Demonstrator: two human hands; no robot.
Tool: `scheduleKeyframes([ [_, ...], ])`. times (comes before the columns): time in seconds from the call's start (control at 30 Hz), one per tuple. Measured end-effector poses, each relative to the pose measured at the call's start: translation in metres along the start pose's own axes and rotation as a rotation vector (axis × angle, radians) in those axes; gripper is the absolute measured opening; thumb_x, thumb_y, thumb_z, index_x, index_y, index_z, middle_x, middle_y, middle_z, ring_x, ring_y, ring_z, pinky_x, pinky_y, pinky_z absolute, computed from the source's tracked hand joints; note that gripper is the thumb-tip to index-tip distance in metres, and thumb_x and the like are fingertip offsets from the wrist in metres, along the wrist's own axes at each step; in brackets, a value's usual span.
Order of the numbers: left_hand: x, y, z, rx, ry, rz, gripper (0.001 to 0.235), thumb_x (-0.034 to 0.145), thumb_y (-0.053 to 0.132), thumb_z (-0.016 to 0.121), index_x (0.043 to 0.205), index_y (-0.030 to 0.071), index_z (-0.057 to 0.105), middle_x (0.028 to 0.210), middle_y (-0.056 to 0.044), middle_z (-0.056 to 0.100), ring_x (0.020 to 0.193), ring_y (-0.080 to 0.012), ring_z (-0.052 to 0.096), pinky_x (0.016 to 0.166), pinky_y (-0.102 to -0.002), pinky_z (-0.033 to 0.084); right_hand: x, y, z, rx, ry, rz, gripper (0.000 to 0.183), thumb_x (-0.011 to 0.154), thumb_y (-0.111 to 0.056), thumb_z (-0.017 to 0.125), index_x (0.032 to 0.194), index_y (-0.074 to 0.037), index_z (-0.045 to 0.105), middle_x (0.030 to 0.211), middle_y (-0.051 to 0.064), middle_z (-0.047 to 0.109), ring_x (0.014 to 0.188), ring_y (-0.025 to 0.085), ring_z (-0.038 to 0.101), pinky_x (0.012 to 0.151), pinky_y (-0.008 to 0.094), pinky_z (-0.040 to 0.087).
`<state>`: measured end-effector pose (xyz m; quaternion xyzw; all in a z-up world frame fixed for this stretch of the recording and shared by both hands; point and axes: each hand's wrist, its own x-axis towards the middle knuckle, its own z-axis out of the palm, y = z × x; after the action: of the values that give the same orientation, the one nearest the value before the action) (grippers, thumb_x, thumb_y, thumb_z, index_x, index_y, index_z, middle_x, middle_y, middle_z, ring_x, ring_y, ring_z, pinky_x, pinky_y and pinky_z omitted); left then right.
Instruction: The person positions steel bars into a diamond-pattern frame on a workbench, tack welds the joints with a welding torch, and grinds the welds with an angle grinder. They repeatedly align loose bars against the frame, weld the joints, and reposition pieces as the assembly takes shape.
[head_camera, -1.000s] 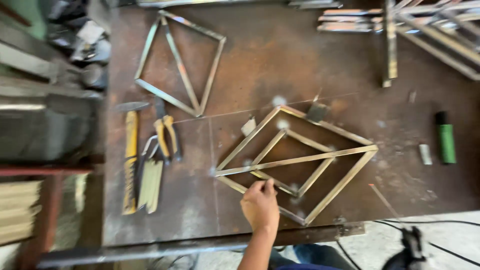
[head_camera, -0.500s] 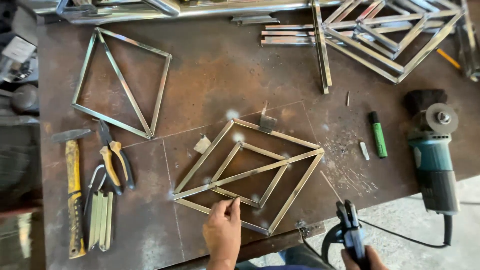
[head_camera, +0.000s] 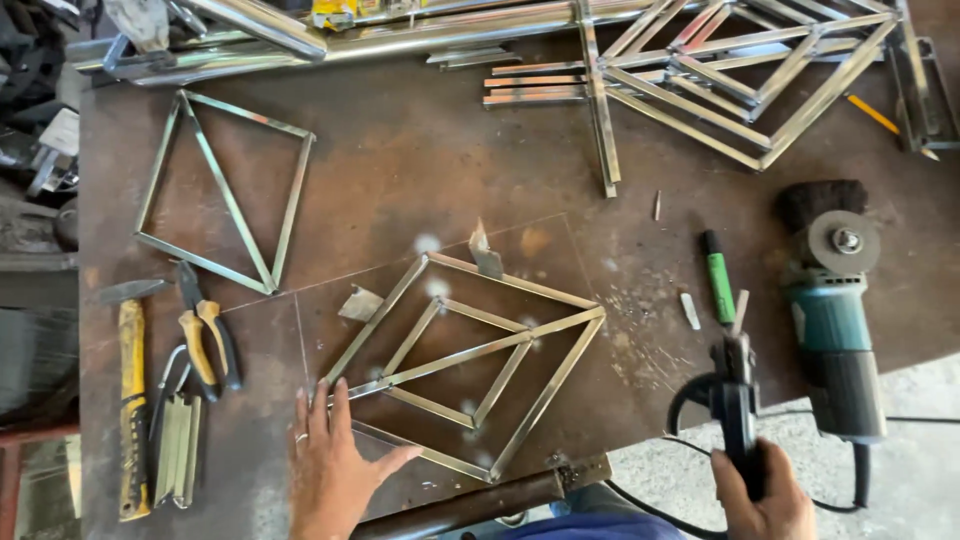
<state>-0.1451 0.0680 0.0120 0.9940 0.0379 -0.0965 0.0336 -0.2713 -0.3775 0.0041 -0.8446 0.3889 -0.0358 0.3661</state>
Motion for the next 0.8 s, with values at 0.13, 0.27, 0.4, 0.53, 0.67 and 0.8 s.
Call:
scheduleKeyframes([
  [0.13,-0.005,-0.004,0.005,-0.017,0.044,0.012,0.14,0.049,0.09,0.084,0.153,0.008,0.037,0.164,-0.016,0.033,0.154,-0.0426,0.024,0.118,-0.056,0.028,0.0,-0.009,-0.003,-0.052,-0.012,-0.009,0.039,0.089,-0.023,0.074,0.118,0.002,0.068,0.069,0.016,0.07,0.057,0.028,0.065,0.056,0.037,0.05],
  [0.27,-0.009,-0.011,0.019,0.051,0.015,-0.037,0.137,0.055,0.097,0.071,0.156,0.014,0.033,0.166,-0.017,0.027,0.156,-0.0416,0.019,0.121,-0.059,0.024,-0.008,-0.015,0.001,0.199,-0.176,0.096,0.03,0.091,-0.011,0.067,0.115,0.007,0.068,0.059,0.021,0.065,0.051,0.03,0.061,0.051,0.038,0.048],
  [0.4,-0.018,0.012,0.013,-0.013,0.092,0.031,0.129,0.061,0.093,0.072,0.157,0.015,0.034,0.166,-0.02,0.029,0.155,-0.0426,0.021,0.118,-0.06,0.026,-0.028,-0.042,0.003,0.088,-0.128,0.138,0.028,0.088,-0.015,0.072,0.111,0.002,0.073,0.056,0.019,0.064,0.047,0.027,0.056,0.047,0.037,0.042],
  [0.53,-0.015,0.04,0.006,0.01,0.132,0.139,0.128,0.063,0.094,0.074,0.154,0.011,0.039,0.16,-0.024,0.036,0.151,-0.0476,0.027,0.116,-0.058,0.03,-0.034,-0.017,0.02,0.117,-0.06,0.0,0.019,0.087,-0.015,0.075,0.095,0.002,0.072,0.052,0.013,0.059,0.044,0.022,0.053,0.047,0.032,0.041],
  [0.67,-0.016,0.048,-0.014,-0.098,0.113,0.119,0.1,0.073,0.076,0.076,0.146,0.014,0.047,0.157,-0.022,0.04,0.151,-0.0416,0.029,0.108,-0.053,0.039,-0.03,-0.006,0.022,0.228,0.04,-0.069,0.031,0.086,-0.004,0.073,0.112,0.011,0.067,0.061,0.02,0.064,0.048,0.027,0.058,0.049,0.035,0.044],
  [0.8,-0.029,-0.007,0.017,-0.041,0.318,-0.22,0.044,0.085,0.055,0.069,0.119,0.028,0.072,0.131,0.0,0.064,0.115,-0.0268,0.064,0.091,-0.042,0.058,0.019,0.098,0.031,-0.048,0.167,-0.252,0.053,0.084,-0.012,0.081,0.134,0.003,0.07,0.096,0.02,0.075,0.081,0.032,0.072,0.073,0.04,0.056],
])
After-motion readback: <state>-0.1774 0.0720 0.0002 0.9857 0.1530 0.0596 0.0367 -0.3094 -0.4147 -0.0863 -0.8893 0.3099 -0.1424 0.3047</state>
